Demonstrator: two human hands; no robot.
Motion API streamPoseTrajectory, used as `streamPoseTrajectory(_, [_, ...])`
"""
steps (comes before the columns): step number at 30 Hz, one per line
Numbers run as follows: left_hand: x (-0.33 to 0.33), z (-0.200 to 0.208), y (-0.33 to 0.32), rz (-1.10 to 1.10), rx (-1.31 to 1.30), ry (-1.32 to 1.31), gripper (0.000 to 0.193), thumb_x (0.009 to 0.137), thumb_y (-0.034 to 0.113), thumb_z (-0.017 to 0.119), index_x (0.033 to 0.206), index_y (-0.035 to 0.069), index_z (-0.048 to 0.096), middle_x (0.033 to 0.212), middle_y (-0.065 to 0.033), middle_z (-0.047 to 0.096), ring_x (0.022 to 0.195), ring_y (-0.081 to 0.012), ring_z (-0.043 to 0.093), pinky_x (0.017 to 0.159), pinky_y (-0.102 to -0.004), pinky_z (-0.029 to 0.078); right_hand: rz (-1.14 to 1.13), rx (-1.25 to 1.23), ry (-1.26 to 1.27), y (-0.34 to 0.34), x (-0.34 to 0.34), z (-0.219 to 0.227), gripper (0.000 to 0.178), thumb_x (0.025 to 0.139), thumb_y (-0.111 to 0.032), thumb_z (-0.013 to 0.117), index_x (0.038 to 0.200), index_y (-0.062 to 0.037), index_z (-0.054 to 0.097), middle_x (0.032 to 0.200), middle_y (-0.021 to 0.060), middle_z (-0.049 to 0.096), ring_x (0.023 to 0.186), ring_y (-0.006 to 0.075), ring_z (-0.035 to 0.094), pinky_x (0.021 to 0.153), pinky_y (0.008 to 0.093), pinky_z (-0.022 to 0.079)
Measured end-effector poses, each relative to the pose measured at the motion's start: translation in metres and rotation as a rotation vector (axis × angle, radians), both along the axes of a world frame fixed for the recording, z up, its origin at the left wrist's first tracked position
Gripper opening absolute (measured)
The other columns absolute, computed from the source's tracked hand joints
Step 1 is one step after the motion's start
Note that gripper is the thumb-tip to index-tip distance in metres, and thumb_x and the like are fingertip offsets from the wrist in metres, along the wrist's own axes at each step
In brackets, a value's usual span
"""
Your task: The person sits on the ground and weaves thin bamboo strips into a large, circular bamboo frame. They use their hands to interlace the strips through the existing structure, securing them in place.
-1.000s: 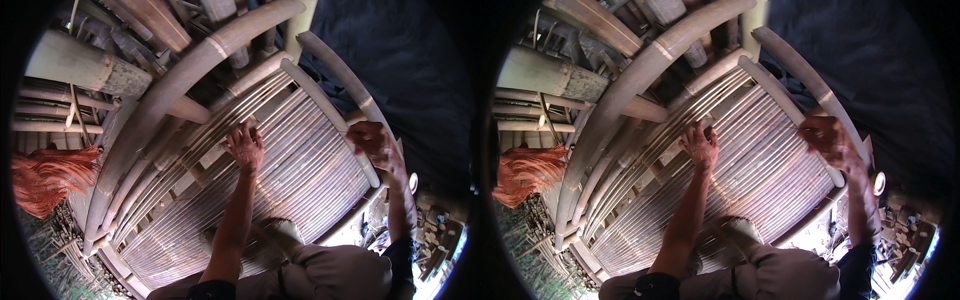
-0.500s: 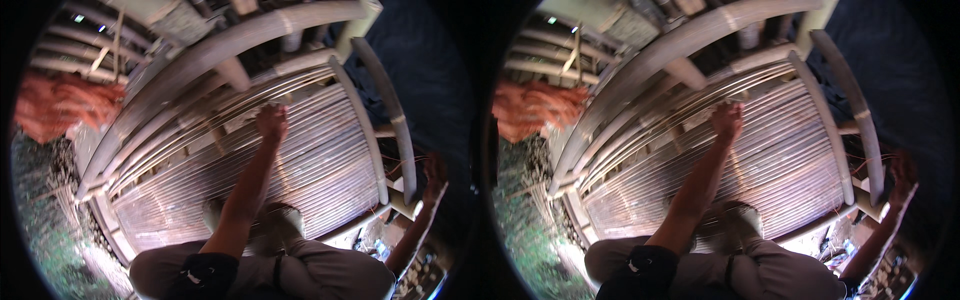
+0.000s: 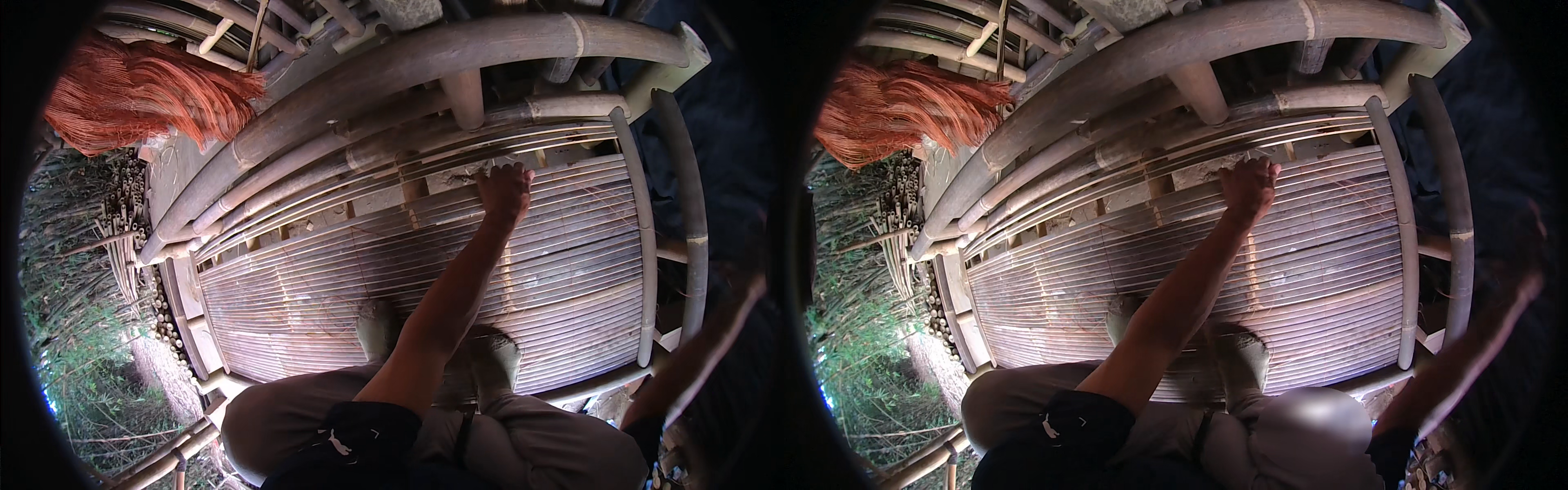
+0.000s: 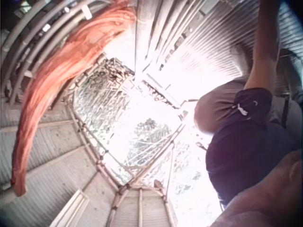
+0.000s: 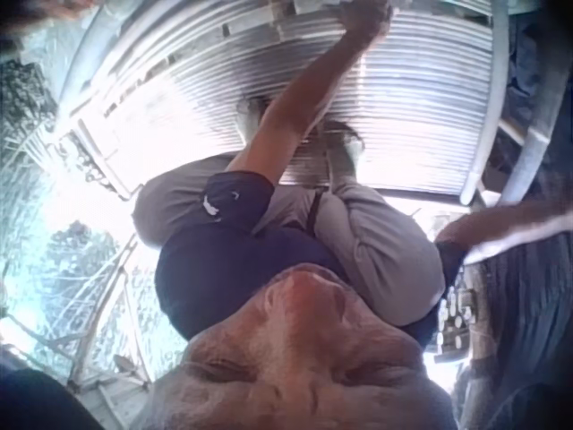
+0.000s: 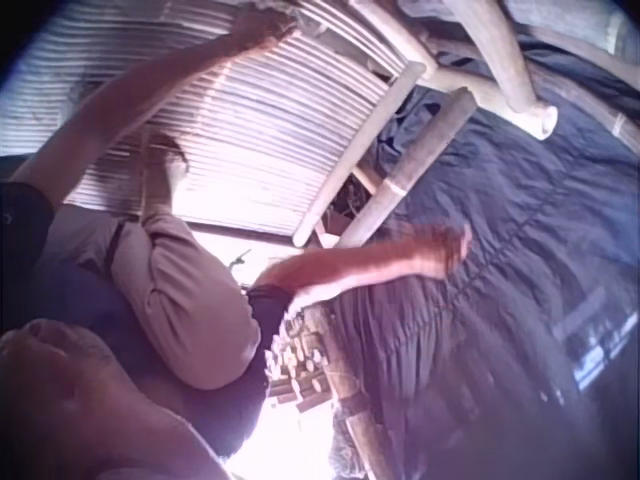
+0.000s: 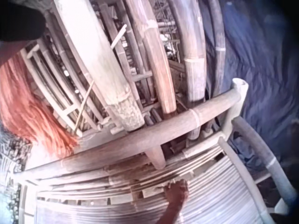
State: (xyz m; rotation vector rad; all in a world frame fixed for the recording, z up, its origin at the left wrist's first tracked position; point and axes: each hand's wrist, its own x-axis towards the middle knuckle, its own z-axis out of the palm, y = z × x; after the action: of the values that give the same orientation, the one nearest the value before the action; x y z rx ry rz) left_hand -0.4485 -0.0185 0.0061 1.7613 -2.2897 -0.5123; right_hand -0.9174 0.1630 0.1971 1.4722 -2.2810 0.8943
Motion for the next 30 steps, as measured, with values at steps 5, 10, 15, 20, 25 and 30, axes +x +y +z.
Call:
streamPoseTrajectory(5, [-0.016,-0.009,-0.002,-0.088,-0.011,-0.053,0.034,0.101,0.039,0.041,0.099,0.013,0.064,0.091,-0.0067,0.069,0.091,-0.0257,0.064,0.085,-0.0546,0.039,0.230,0.225,-0.477,-0.151,0.182,-0.147,0.028,0.092,-0.027,0.051,0.104,-0.0080,0.068,0.094,0.0106,0.071,0.084,0.0221,0.068,0.079,0.0334,0.053])
streamPoseTrajectory(10, [-0.021,-0.005,-0.012,-0.122,0.149,-0.068,0.030,0.099,0.035,0.041,0.104,0.014,0.063,0.092,-0.0048,0.070,0.089,-0.0246,0.067,0.087,-0.0537,0.038,0.020,0.730,-0.231,-0.202,0.292,-0.195,0.027,0.091,-0.028,0.052,0.086,-0.0051,0.065,0.090,0.0167,0.070,0.091,0.0345,0.068,0.079,0.0463,0.055])
streamPoseTrajectory(15, [-0.038,-0.008,-0.031,-0.063,0.415,-0.027,0.036,0.087,0.039,0.052,0.117,0.021,0.062,0.108,-0.0063,0.070,0.106,-0.0260,0.063,0.093,-0.0551,0.037,0.636,0.675,0.118,-0.202,0.284,-0.256,0.027,0.090,-0.028,0.056,0.079,-0.0045,0.065,0.072,0.0207,0.066,0.085,0.0363,0.068,0.075,0.0476,0.056])
streamPoseTrajectory(20, [-0.037,-0.037,-0.055,0.055,0.454,-0.081,0.051,0.080,0.051,0.052,0.119,0.020,0.066,0.118,-0.0093,0.068,0.118,-0.0283,0.060,0.102,-0.0543,0.034,0.323,1.141,-1.670,-0.220,0.295,-0.196,0.046,0.096,-0.040,0.048,0.066,-0.0055,0.053,0.047,0.0051,0.045,0.031,0.0177,0.033,0.038,0.0372,0.034])
streamPoseTrajectory(25, [-0.061,0.012,-0.043,0.139,0.566,-0.194,0.053,0.089,0.052,0.046,0.117,0.013,0.067,0.125,-0.0090,0.065,0.122,-0.0307,0.057,0.102,-0.0589,0.033,0.291,0.935,-1.270,-0.196,0.293,-0.178,0.049,0.097,-0.048,0.048,0.073,-0.0058,0.056,0.049,0.0035,0.046,0.036,0.0149,0.039,0.036,0.0330,0.034])
streamPoseTrajectory(30, [-0.015,0.012,0.006,0.218,0.037,0.080,0.029,0.095,0.036,0.051,0.099,0.013,0.068,0.117,-0.0067,0.065,0.111,-0.0285,0.058,0.094,-0.0561,0.036,0.831,0.376,-1.380,-0.151,0.266,-0.142,0.070,0.076,-0.024,0.071,0.138,-0.0024,0.046,0.119,0.0216,0.063,0.089,0.0223,0.070,0.070,0.0289,0.059])
